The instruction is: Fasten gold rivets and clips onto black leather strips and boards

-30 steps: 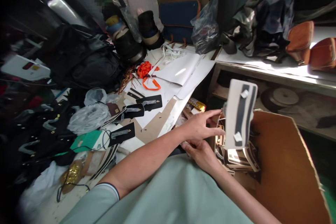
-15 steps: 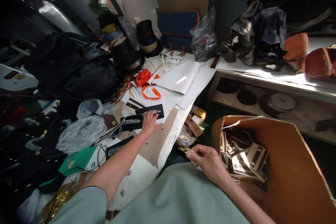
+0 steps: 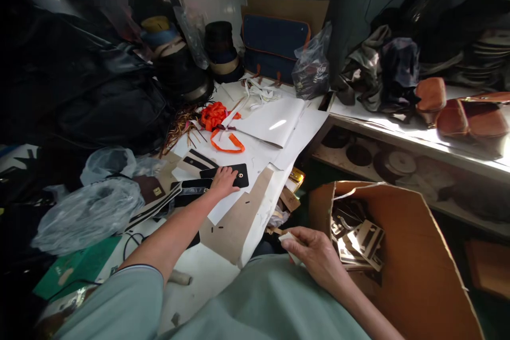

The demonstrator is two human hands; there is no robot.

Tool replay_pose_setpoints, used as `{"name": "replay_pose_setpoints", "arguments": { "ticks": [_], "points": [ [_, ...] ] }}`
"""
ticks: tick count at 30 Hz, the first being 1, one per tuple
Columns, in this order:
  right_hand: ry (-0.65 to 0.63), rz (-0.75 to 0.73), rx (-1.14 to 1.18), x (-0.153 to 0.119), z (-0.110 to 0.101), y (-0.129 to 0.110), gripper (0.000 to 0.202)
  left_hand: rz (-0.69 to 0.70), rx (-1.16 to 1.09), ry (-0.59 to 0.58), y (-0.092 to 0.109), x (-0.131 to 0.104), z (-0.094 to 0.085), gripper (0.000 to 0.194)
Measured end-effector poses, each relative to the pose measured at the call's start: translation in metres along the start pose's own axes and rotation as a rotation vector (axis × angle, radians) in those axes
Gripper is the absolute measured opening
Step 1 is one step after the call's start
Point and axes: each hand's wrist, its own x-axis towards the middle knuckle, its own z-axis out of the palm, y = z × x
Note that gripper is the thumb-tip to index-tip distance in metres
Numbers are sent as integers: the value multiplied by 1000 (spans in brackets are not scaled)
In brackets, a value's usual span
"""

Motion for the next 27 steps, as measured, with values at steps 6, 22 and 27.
{"name": "replay_pose_setpoints", "arguments": {
  "ticks": [6,22,27],
  "points": [
    [19,-69,61,10,11,-10,50,69,20,-4,7,-18,-23,70],
    [20,-274,65,28,-2,-37,48,-114,-987,321,67,-134,-116,33],
    [14,-298,62,31,4,-41,52,-155,-1497,284,103,-154,-121,32]
  ]
}}
